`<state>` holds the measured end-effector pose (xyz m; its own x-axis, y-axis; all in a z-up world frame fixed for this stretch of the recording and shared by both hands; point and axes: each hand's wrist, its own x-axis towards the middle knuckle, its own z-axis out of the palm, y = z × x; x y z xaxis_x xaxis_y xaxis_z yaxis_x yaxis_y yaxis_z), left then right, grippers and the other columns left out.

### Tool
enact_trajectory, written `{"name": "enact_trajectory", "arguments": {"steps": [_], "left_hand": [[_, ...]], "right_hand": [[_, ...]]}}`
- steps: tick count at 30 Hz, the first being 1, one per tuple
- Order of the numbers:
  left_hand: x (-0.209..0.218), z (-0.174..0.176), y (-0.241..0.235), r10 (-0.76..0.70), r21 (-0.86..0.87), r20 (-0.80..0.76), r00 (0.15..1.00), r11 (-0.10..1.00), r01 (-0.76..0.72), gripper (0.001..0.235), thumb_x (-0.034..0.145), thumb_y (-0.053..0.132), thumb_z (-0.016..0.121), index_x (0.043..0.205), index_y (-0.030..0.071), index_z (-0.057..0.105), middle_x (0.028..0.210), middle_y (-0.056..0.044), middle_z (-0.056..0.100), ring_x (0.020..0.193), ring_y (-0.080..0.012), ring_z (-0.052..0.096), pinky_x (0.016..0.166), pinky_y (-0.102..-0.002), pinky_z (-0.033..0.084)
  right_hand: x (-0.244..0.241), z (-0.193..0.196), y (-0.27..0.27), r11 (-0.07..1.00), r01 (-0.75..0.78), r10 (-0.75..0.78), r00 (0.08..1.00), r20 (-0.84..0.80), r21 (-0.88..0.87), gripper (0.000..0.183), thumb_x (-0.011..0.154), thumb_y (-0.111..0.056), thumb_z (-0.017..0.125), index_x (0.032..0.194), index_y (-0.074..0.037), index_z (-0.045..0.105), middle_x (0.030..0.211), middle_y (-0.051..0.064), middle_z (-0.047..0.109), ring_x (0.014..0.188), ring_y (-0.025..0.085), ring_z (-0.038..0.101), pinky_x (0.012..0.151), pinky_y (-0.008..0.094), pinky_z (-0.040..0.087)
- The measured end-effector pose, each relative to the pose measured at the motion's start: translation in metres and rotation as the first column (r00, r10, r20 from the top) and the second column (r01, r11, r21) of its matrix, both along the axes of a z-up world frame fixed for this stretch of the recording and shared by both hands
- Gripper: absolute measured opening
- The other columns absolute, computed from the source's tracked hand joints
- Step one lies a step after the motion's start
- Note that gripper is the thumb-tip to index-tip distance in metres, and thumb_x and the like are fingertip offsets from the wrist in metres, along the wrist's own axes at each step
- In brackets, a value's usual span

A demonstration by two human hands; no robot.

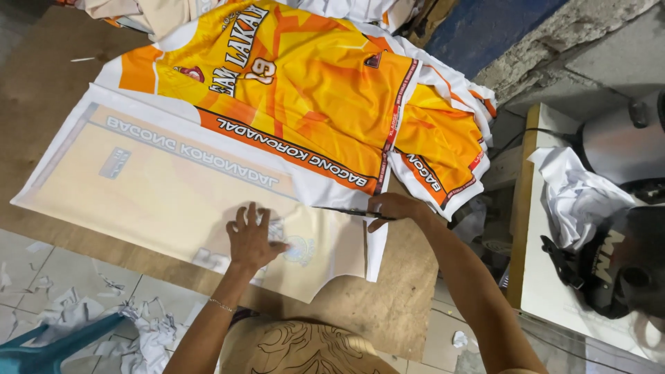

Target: Cutting out printed jersey patterns from a large sheet of fabric using scissors on a workbench.

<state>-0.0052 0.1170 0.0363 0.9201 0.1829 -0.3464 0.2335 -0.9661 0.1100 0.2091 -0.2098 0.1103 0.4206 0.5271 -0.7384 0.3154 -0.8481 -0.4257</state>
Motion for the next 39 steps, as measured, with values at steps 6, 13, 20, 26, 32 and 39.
{"name": "enact_trajectory", "arguments": {"steps": [6, 13, 20, 26, 32, 39], "left_hand": [[0.001, 0.019, 0.005, -0.043, 0.016, -0.096, 0.994, 0.999, 0.045, 0.102, 0.077, 0.077, 0.067, 0.154, 0.024, 0.028, 0.162, -0.013, 0.023, 0.149, -0.0368, 0.019, 0.105, -0.055, 0.040], [-0.001, 0.045, 0.003, -0.028, -0.017, -0.106, 0.994, 0.999, 0.027, 0.093, 0.084, 0.068, 0.068, 0.157, 0.022, 0.033, 0.163, -0.013, 0.024, 0.150, -0.0358, 0.016, 0.107, -0.055, 0.036], [-0.003, 0.046, 0.005, -0.015, -0.072, -0.098, 0.995, 0.997, 0.008, 0.093, 0.085, 0.067, 0.066, 0.159, 0.022, 0.033, 0.166, -0.014, 0.021, 0.152, -0.0362, 0.012, 0.109, -0.059, 0.030], [-0.004, 0.049, 0.007, -0.042, -0.075, -0.111, 0.993, 0.997, 0.034, 0.095, 0.085, 0.069, 0.064, 0.160, 0.022, 0.031, 0.166, -0.014, 0.020, 0.153, -0.0365, 0.011, 0.109, -0.061, 0.030], [-0.005, 0.046, 0.009, -0.061, -0.036, -0.101, 0.993, 0.998, 0.058, 0.094, 0.085, 0.073, 0.061, 0.159, 0.022, 0.031, 0.165, -0.012, 0.019, 0.152, -0.0346, 0.011, 0.107, -0.058, 0.032], [-0.003, 0.043, 0.008, -0.059, 0.000, -0.141, 0.988, 0.998, 0.060, 0.098, 0.084, 0.078, 0.057, 0.161, 0.024, 0.026, 0.167, -0.012, 0.015, 0.153, -0.0343, 0.009, 0.107, -0.059, 0.030]], "right_hand": [[-0.005, 0.000, 0.011, 1.000, 0.009, -0.009, 0.994, -0.105, 0.000, 0.084, 0.070, -0.061, 0.091, 0.125, -0.004, 0.065, 0.111, 0.027, 0.071, 0.105, 0.039, 0.070, 0.091, 0.046, 0.056], [-0.017, -0.010, 0.035, 0.996, 0.057, -0.060, 0.997, -0.043, -0.061, 0.093, 0.063, -0.074, 0.088, 0.132, -0.016, 0.063, 0.118, 0.024, 0.069, 0.114, 0.042, 0.068, 0.100, 0.046, 0.053], [-0.046, -0.031, 0.032, 0.961, 0.263, -0.268, 0.962, -0.044, -0.087, 0.080, 0.061, -0.068, 0.092, 0.119, -0.018, 0.070, 0.075, 0.009, 0.069, 0.072, 0.024, 0.069, 0.070, 0.034, 0.052], [-0.098, -0.011, 0.077, 0.929, 0.334, -0.323, 0.942, 0.089, -0.160, 0.089, 0.062, -0.087, 0.076, 0.125, -0.026, 0.061, 0.104, 0.012, 0.074, 0.108, 0.033, 0.071, 0.096, 0.043, 0.054], [-0.130, -0.028, 0.099, 0.863, 0.491, -0.479, 0.870, 0.119, -0.118, 0.075, 0.066, -0.085, 0.072, 0.112, -0.027, 0.062, 0.098, 0.010, 0.074, 0.105, 0.031, 0.073, 0.093, 0.041, 0.056], [-0.166, -0.036, 0.122, 0.733, 0.677, -0.680, 0.730, 0.063, 0.060, 0.065, 0.070, -0.072, 0.082, 0.106, -0.021, 0.065, 0.086, 0.018, 0.075, 0.091, 0.035, 0.076, 0.082, 0.043, 0.058]]}}
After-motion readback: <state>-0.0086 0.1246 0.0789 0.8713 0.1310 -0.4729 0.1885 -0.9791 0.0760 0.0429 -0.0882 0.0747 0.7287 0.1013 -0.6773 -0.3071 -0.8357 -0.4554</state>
